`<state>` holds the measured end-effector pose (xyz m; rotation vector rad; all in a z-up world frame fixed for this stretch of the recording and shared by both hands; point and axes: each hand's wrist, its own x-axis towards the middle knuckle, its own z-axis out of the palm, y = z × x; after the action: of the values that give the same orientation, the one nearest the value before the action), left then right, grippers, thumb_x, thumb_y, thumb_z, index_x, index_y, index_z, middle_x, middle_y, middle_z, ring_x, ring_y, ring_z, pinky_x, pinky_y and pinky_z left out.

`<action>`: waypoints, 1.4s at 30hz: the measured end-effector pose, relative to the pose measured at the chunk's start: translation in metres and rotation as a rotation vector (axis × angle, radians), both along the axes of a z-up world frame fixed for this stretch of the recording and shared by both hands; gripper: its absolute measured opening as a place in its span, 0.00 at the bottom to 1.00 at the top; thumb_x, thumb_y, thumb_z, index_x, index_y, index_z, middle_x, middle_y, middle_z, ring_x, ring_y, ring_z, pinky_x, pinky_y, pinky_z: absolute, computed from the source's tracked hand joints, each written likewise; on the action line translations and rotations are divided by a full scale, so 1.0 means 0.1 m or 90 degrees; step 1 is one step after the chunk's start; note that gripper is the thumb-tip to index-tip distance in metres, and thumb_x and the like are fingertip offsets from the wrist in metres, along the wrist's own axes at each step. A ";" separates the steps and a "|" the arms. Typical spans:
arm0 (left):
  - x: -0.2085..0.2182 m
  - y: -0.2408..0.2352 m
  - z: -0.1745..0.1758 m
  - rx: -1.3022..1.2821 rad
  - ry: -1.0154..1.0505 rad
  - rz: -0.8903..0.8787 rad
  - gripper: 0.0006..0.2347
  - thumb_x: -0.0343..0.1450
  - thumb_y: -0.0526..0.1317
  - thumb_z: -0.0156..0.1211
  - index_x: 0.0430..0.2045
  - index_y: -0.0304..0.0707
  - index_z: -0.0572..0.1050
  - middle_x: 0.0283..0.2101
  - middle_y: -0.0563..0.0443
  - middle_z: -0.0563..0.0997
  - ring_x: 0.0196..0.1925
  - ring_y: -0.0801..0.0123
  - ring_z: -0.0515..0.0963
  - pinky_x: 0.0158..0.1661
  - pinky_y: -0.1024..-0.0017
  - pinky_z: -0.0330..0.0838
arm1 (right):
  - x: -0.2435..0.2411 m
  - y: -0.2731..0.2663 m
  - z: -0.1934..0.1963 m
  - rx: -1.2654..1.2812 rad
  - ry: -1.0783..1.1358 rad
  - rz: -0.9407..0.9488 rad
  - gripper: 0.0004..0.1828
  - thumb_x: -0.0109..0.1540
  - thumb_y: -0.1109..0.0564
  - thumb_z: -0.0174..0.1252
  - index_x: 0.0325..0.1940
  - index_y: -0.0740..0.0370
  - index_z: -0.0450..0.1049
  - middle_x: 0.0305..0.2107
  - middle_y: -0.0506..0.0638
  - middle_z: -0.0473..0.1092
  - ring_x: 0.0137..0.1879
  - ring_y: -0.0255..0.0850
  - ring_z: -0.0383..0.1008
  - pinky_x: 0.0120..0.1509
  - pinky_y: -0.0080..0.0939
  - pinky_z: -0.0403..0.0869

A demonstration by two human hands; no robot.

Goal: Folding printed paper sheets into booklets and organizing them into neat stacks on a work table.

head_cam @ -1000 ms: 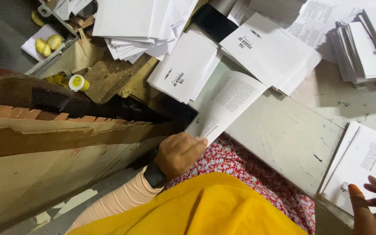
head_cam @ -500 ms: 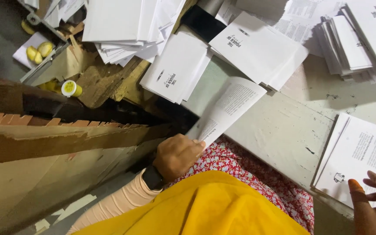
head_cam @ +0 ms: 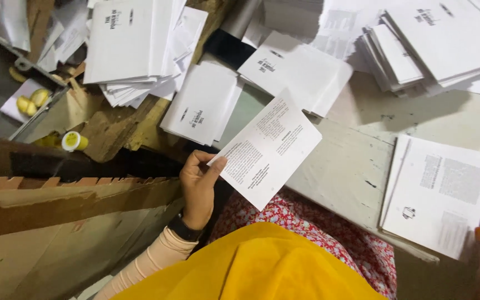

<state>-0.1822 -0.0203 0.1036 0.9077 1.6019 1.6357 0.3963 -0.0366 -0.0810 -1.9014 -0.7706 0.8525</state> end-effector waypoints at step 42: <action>2.11 0.37 -0.04 0.399 0.616 -0.746 0.22 0.63 0.42 0.64 0.48 0.28 0.67 0.45 0.36 0.71 0.43 0.50 0.71 0.39 0.59 0.71 | -2.13 -0.11 2.10 0.060 0.344 0.027 0.19 0.57 0.61 0.45 0.52 0.65 0.68 0.36 0.54 0.69 0.36 0.42 0.69 0.34 0.37 0.67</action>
<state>0.0287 0.0167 0.0994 2.5818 0.5742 0.7686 0.1830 -0.0472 0.1294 -1.4733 -0.5065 1.2617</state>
